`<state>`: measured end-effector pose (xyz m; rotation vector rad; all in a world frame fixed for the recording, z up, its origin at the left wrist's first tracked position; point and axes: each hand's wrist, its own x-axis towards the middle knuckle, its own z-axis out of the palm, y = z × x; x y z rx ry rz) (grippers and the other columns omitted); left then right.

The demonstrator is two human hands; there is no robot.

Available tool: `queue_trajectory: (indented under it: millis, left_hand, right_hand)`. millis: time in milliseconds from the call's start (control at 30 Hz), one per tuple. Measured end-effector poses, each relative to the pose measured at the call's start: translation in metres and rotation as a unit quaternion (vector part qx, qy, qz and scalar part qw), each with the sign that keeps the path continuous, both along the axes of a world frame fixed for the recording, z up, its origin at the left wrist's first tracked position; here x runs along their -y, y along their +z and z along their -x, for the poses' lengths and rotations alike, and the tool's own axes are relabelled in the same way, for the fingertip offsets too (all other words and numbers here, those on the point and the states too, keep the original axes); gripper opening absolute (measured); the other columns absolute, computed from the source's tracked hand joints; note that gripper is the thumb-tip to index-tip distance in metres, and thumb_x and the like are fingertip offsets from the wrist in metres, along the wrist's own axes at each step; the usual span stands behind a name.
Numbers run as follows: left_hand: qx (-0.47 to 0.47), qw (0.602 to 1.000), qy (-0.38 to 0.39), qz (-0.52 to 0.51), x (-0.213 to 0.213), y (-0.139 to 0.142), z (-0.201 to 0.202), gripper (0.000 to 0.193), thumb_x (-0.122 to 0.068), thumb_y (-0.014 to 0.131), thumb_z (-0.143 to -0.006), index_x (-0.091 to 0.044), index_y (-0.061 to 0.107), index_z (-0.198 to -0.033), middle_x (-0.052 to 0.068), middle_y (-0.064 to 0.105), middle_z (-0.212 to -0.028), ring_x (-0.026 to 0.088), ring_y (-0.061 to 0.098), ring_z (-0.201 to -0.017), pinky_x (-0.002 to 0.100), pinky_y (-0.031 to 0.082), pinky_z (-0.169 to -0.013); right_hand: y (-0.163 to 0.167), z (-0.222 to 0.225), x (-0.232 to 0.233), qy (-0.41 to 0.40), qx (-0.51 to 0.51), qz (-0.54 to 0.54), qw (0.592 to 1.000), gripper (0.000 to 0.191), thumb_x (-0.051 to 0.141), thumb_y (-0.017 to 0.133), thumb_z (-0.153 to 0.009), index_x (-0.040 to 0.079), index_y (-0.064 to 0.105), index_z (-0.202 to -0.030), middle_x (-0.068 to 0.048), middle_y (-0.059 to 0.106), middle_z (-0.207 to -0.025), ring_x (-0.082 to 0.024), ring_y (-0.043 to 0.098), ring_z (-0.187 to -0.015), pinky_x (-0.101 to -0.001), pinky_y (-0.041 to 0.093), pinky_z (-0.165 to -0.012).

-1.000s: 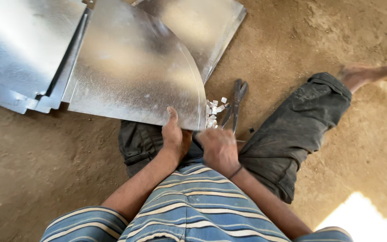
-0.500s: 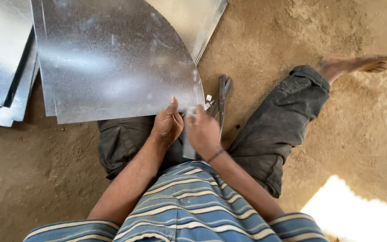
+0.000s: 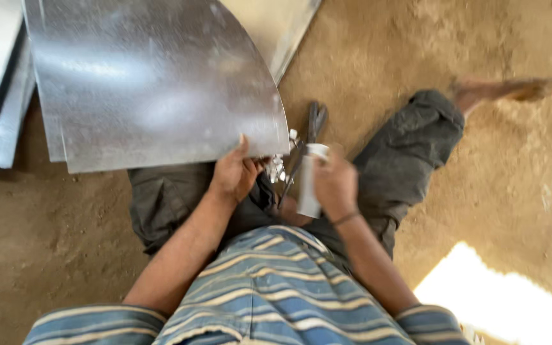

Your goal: The person sits on the ground in a workshop and cuts galvanized sheet metal into quarter-circle pieces using hand shears, trimming edges and letting small offcut squares accumulate beside them, then sets the cut pieces on a stack of finished sheets.

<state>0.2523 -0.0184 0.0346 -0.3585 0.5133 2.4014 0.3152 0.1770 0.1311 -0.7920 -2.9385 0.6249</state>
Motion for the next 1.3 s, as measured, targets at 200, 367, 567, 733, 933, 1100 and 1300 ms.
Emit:
queue_trajectory:
  millis: [200, 367, 567, 733, 933, 1100, 1300]
  left_hand:
    - [0.029, 0.998, -0.018, -0.058, -0.001, -0.020, 0.003, 0.044, -0.042, 0.058, -0.112, -0.002, 0.059, -0.131, 0.015, 0.066, -0.121, 0.029, 0.063, -0.111, 0.046, 0.052, -0.100]
    - [0.034, 0.999, 0.029, 0.013, -0.002, -0.010, 0.005, 0.046, -0.036, 0.064, -0.098, -0.005, 0.057, -0.132, 0.008, 0.069, -0.123, 0.025, 0.066, -0.111, 0.045, 0.054, -0.095]
    - [0.028, 1.000, -0.004, 0.013, -0.002, 0.010, 0.002, 0.049, -0.036, 0.066, -0.099, -0.002, 0.058, -0.133, 0.013, 0.069, -0.125, 0.029, 0.068, -0.112, 0.046, 0.057, -0.093]
    - [0.008, 1.000, 0.001, -0.010, 0.001, 0.010, 0.002, 0.041, -0.027, 0.065, -0.098, -0.004, 0.058, -0.131, 0.010, 0.070, -0.124, 0.025, 0.068, -0.114, 0.044, 0.059, -0.095]
    - [0.034, 0.999, -0.007, 0.003, 0.002, -0.004, 0.000, 0.034, -0.021, 0.066, -0.101, 0.001, 0.062, -0.126, 0.013, 0.071, -0.120, 0.025, 0.070, -0.112, 0.040, 0.061, -0.094]
    - [0.047, 0.998, -0.013, 0.027, 0.002, -0.009, -0.003, 0.034, -0.022, 0.067, -0.100, 0.001, 0.062, -0.126, 0.013, 0.071, -0.119, 0.026, 0.070, -0.110, 0.041, 0.061, -0.092]
    - [0.042, 0.999, -0.001, 0.025, 0.002, 0.003, 0.002, 0.039, -0.024, 0.069, -0.097, -0.002, 0.061, -0.127, 0.011, 0.071, -0.120, 0.024, 0.070, -0.110, 0.040, 0.061, -0.092]
  right_hand:
    - [-0.030, 0.034, 0.097, 0.135, 0.025, 0.067, 0.988, 0.023, 0.028, 0.061, -0.096, 0.006, 0.059, -0.103, -0.024, 0.068, -0.074, -0.046, 0.067, -0.072, -0.0575, 0.051, -0.063]
    - [-0.018, 0.025, 0.010, -0.002, 0.040, 0.020, 0.999, 0.018, 0.023, 0.066, -0.092, 0.006, 0.060, -0.095, -0.024, 0.068, -0.079, -0.046, 0.067, -0.076, -0.0561, 0.052, -0.064]
    - [0.017, -0.007, -0.025, 0.155, -0.075, 0.044, 0.984, 0.014, 0.012, 0.066, -0.092, 0.006, 0.066, -0.105, -0.019, 0.068, -0.092, -0.041, 0.066, -0.087, -0.0467, 0.053, -0.073]
    - [0.040, 0.008, 0.015, 0.284, -0.143, -0.144, 0.937, 0.033, 0.004, 0.064, -0.077, 0.018, 0.075, -0.105, -0.001, 0.066, -0.101, -0.026, 0.061, -0.099, -0.0433, 0.044, -0.087]
    - [0.044, 0.021, 0.037, 0.314, -0.143, -0.163, 0.925, 0.022, 0.016, 0.069, -0.084, 0.022, 0.073, -0.105, 0.002, 0.062, -0.100, -0.023, 0.059, -0.102, -0.0438, 0.041, -0.090]
    - [0.030, 0.052, 0.029, 0.302, -0.115, -0.177, 0.930, 0.025, 0.010, 0.067, -0.086, 0.027, 0.073, -0.103, 0.004, 0.060, -0.096, -0.021, 0.058, -0.098, -0.0428, 0.040, -0.087]
    - [0.031, 0.051, 0.036, 0.291, -0.128, -0.176, 0.932, 0.029, 0.007, 0.067, -0.083, 0.024, 0.073, -0.105, 0.001, 0.062, -0.101, -0.023, 0.059, -0.103, -0.0448, 0.040, -0.087]
